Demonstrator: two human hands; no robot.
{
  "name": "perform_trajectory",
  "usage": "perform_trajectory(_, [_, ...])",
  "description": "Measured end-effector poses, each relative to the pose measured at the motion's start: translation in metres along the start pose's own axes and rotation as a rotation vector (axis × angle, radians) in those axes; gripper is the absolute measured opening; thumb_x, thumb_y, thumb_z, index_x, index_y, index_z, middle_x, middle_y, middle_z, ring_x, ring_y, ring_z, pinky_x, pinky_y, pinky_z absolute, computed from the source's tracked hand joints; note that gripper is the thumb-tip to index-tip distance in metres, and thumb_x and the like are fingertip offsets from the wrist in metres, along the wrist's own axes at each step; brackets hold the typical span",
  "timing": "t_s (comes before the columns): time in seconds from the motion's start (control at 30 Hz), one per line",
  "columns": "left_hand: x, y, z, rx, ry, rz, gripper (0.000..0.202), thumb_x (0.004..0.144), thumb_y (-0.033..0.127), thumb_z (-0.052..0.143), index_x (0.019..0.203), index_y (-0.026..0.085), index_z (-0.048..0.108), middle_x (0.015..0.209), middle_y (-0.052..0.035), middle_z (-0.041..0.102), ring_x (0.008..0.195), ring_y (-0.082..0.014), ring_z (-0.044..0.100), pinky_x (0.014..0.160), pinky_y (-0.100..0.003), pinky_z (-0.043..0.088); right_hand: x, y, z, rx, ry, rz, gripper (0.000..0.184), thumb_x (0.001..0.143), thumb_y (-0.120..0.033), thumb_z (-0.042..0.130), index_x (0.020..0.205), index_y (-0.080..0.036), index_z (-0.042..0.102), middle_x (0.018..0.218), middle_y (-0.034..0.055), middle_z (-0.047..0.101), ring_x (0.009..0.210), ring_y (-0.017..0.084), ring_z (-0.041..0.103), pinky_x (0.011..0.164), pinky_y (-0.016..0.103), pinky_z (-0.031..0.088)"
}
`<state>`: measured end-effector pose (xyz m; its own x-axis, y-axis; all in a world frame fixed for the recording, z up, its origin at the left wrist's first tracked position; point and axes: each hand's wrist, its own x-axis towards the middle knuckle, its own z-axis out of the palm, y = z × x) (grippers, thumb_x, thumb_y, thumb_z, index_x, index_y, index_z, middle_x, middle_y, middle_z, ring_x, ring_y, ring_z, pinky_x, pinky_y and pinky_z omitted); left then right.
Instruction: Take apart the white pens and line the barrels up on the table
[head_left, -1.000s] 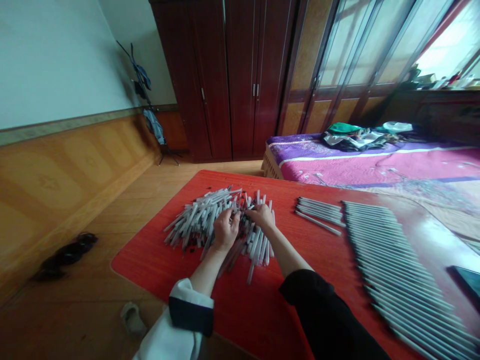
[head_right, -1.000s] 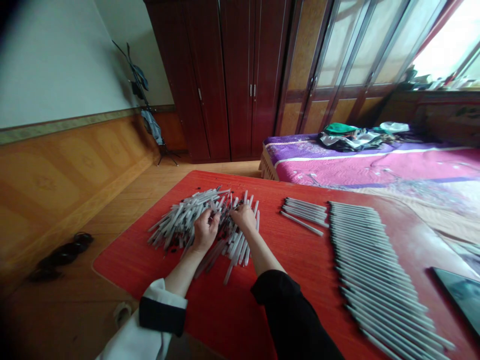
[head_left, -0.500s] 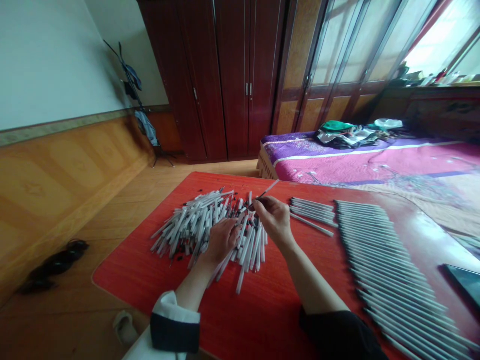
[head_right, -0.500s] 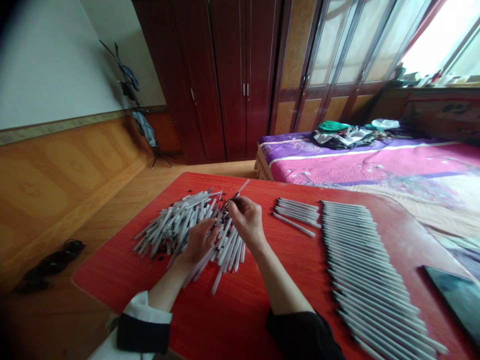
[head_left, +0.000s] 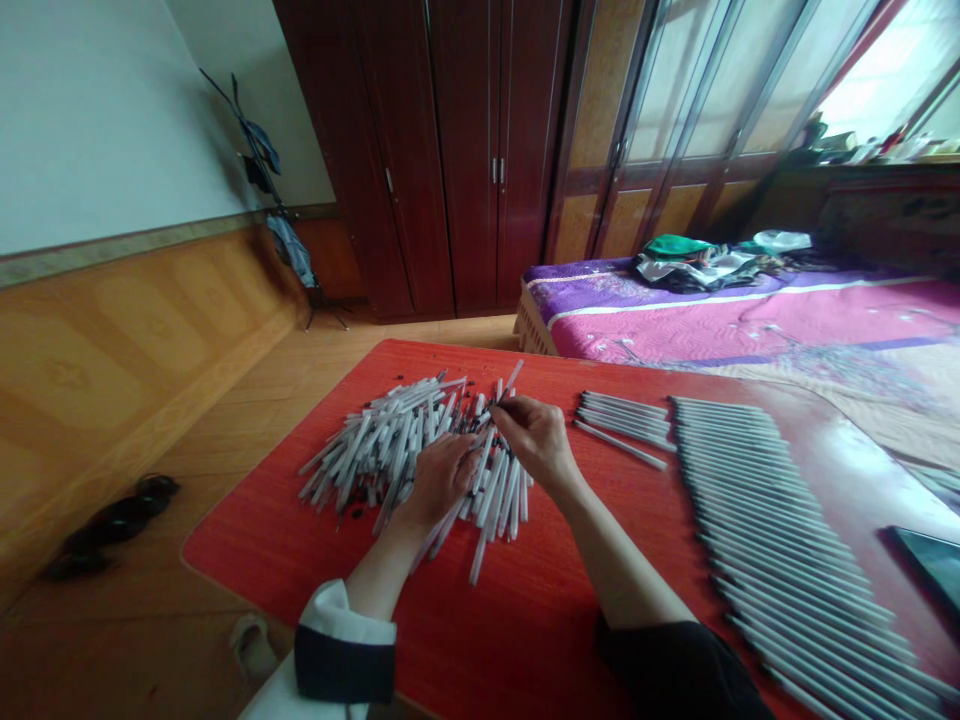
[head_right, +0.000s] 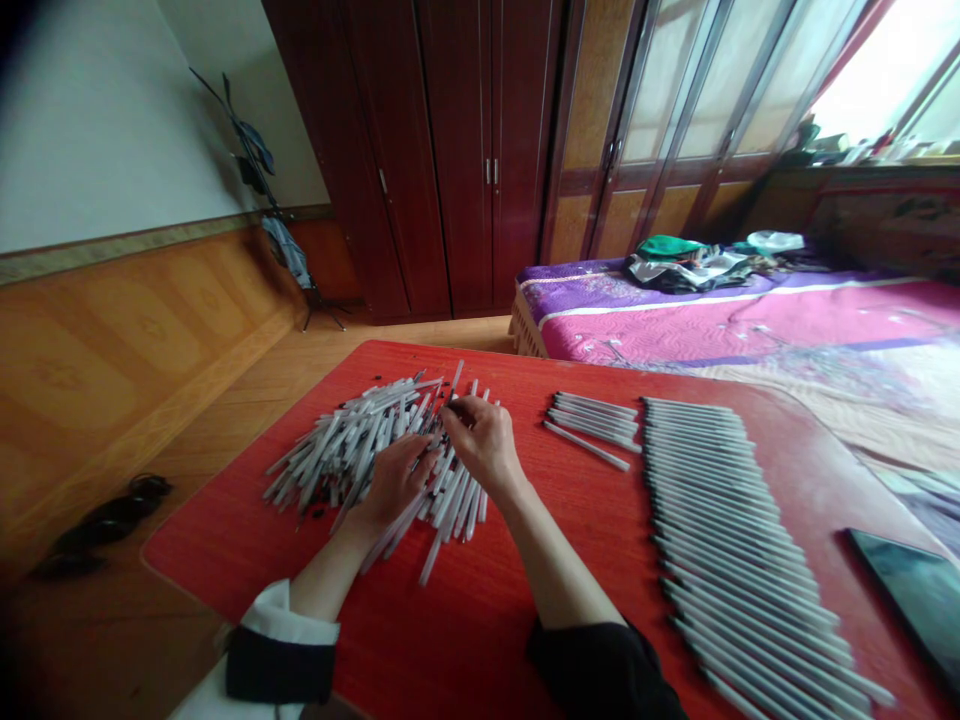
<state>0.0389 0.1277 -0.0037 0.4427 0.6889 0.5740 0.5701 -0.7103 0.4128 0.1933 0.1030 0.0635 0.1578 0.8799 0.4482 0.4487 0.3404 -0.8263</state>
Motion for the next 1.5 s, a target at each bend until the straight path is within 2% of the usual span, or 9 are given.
perform_trajectory(0.2, [0.001, 0.002, -0.002, -0.119, 0.019, -0.094, 0.021, 0.088, 0.030, 0.043, 0.090, 0.020, 0.061, 0.079, -0.0043, 0.063, 0.074, -0.0160, 0.056, 0.069, -0.026, 0.042, -0.002, -0.002, 0.005, -0.176, -0.101, -0.006, 0.023, 0.078, -0.034, 0.052, 0.078, -0.018, 0.069, 0.068, 0.0020, 0.066, 0.061, 0.014, 0.057, 0.052, 0.021, 0.039])
perform_trajectory(0.33, [0.002, 0.001, -0.006, -0.222, 0.117, -0.238, 0.022, 0.086, 0.033, 0.045, 0.089, 0.019, 0.062, 0.074, -0.0026, 0.062, 0.068, -0.0150, 0.056, 0.064, -0.024, 0.041, 0.001, -0.001, 0.002, -0.145, -0.083, 0.058, 0.028, 0.080, -0.037, 0.050, 0.090, -0.018, 0.069, 0.073, 0.0031, 0.069, 0.063, 0.014, 0.060, 0.055, 0.022, 0.041])
perform_trajectory(0.47, [0.004, -0.002, -0.011, -0.260, 0.210, -0.369, 0.024, 0.085, 0.034, 0.046, 0.090, 0.018, 0.062, 0.076, -0.0038, 0.065, 0.068, -0.0155, 0.058, 0.062, -0.024, 0.041, -0.003, 0.004, 0.005, -0.435, -0.361, 0.035, 0.018, 0.074, -0.024, 0.053, 0.074, -0.019, 0.070, 0.066, 0.0025, 0.068, 0.062, 0.014, 0.061, 0.055, 0.021, 0.040])
perform_trajectory(0.6, [0.003, -0.006, -0.011, -0.206, 0.253, -0.364, 0.023, 0.084, 0.034, 0.046, 0.088, 0.017, 0.062, 0.078, -0.0057, 0.066, 0.071, -0.0174, 0.060, 0.064, -0.025, 0.042, -0.017, 0.007, 0.019, -0.720, -0.631, -0.105, 0.013, 0.070, -0.021, 0.057, 0.072, -0.020, 0.070, 0.069, 0.0057, 0.069, 0.067, 0.019, 0.064, 0.056, 0.023, 0.041])
perform_trajectory(0.93, [0.004, -0.008, -0.007, -0.155, 0.253, -0.326, 0.023, 0.084, 0.035, 0.047, 0.084, 0.016, 0.061, 0.074, -0.0054, 0.064, 0.066, -0.0152, 0.058, 0.060, -0.022, 0.041, -0.026, 0.015, 0.036, -0.833, -0.738, -0.130, 0.018, 0.069, -0.015, 0.055, 0.081, -0.017, 0.070, 0.074, 0.0119, 0.069, 0.078, 0.023, 0.065, 0.064, 0.026, 0.044])
perform_trajectory(1.07, [0.005, -0.006, -0.009, -0.189, 0.212, -0.349, 0.025, 0.083, 0.035, 0.047, 0.085, 0.015, 0.061, 0.070, -0.0043, 0.063, 0.062, -0.0138, 0.056, 0.058, -0.022, 0.040, -0.016, 0.025, 0.034, -0.583, -0.571, 0.008, 0.014, 0.070, -0.020, 0.055, 0.073, -0.015, 0.068, 0.068, 0.0087, 0.067, 0.071, 0.020, 0.063, 0.059, 0.024, 0.043])
perform_trajectory(1.2, [0.006, -0.003, -0.010, -0.321, 0.126, -0.341, 0.023, 0.083, 0.035, 0.048, 0.082, 0.015, 0.060, 0.068, -0.0019, 0.061, 0.061, -0.0126, 0.055, 0.058, -0.020, 0.041, -0.004, 0.035, 0.027, 0.155, -0.316, 0.371, 0.021, 0.070, -0.033, 0.057, 0.065, -0.014, 0.063, 0.050, 0.0008, 0.058, 0.039, 0.010, 0.048, 0.039, 0.022, 0.034])
perform_trajectory(1.3, [0.006, -0.002, -0.009, -0.409, 0.117, -0.339, 0.022, 0.083, 0.035, 0.050, 0.080, 0.016, 0.059, 0.069, -0.0011, 0.061, 0.063, -0.0121, 0.055, 0.060, -0.020, 0.042, -0.002, 0.037, 0.025, 0.569, -0.235, 0.554, 0.025, 0.062, -0.038, 0.066, 0.059, -0.014, 0.059, 0.046, -0.0011, 0.055, 0.033, 0.007, 0.041, 0.034, 0.021, 0.029])
perform_trajectory(1.5, [0.006, -0.002, -0.004, -0.491, 0.133, -0.375, 0.021, 0.080, 0.035, 0.053, 0.080, 0.015, 0.061, 0.068, -0.0006, 0.062, 0.062, -0.0118, 0.056, 0.060, -0.020, 0.043, -0.010, 0.039, 0.037, 0.780, -0.229, 0.671, 0.025, 0.055, -0.034, 0.072, 0.058, -0.013, 0.059, 0.047, -0.0006, 0.056, 0.034, 0.006, 0.043, 0.033, 0.019, 0.028])
